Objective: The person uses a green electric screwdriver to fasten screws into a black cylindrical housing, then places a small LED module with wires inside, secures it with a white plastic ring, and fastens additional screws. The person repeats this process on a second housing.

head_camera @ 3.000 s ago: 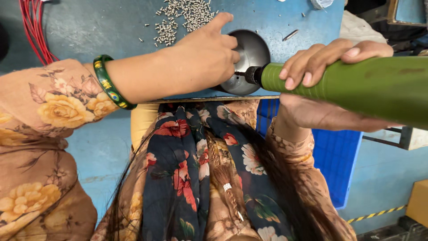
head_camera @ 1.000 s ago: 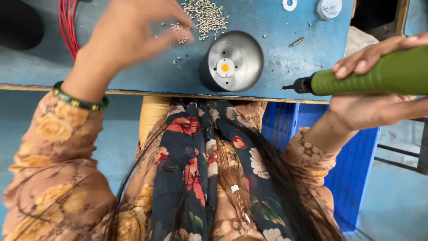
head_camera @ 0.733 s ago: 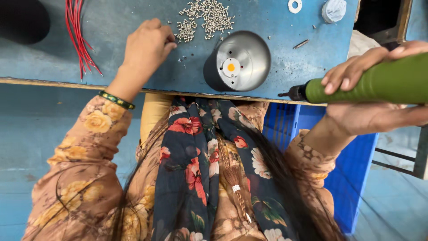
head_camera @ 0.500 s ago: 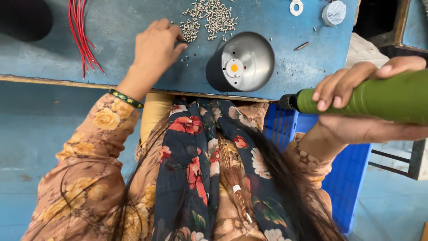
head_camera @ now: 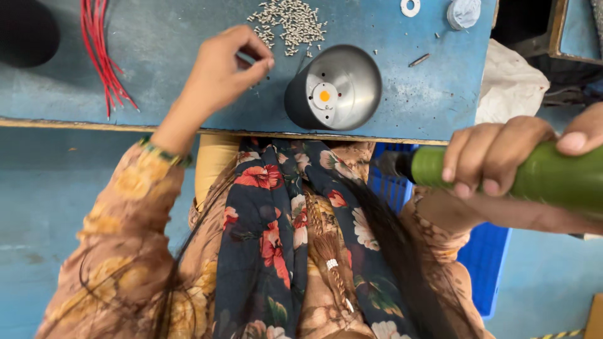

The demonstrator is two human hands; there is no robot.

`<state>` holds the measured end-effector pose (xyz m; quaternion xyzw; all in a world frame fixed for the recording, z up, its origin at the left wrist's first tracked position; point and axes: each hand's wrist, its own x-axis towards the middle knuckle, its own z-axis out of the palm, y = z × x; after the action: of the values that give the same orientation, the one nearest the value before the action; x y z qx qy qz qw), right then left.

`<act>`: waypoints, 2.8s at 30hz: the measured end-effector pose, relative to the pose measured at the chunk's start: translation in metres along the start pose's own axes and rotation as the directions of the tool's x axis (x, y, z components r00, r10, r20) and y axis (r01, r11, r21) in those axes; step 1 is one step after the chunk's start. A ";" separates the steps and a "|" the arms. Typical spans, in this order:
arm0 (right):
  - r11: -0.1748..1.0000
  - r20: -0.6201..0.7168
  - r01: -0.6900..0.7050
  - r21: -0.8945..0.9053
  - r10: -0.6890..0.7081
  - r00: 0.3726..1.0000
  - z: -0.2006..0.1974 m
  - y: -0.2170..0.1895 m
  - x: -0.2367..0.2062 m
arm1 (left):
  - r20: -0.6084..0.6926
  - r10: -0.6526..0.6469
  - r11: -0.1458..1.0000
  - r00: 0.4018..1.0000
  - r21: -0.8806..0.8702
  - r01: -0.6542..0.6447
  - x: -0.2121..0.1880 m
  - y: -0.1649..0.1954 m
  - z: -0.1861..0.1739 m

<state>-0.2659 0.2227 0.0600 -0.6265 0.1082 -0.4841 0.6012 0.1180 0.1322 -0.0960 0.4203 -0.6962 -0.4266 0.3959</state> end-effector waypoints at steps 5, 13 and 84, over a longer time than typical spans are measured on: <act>0.987 -0.179 0.127 -0.096 -0.143 0.973 0.047 0.001 0.049 | 0.009 0.112 0.930 0.994 -0.354 -0.102 -0.040 0.065 0.012; 0.980 -0.189 0.147 -0.133 -0.171 0.967 0.030 0.002 0.037 | 0.075 0.137 0.947 0.988 -0.302 -0.109 -0.033 0.090 0.037; 0.911 0.011 0.064 -0.407 -0.065 0.998 0.018 0.000 0.084 | 0.594 0.296 0.391 0.748 0.639 -0.662 0.013 0.099 0.017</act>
<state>-0.2094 0.1742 0.1033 -0.7404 0.1867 -0.4714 0.4412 0.0733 0.1523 -0.0073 0.2354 -0.9651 0.0132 0.1142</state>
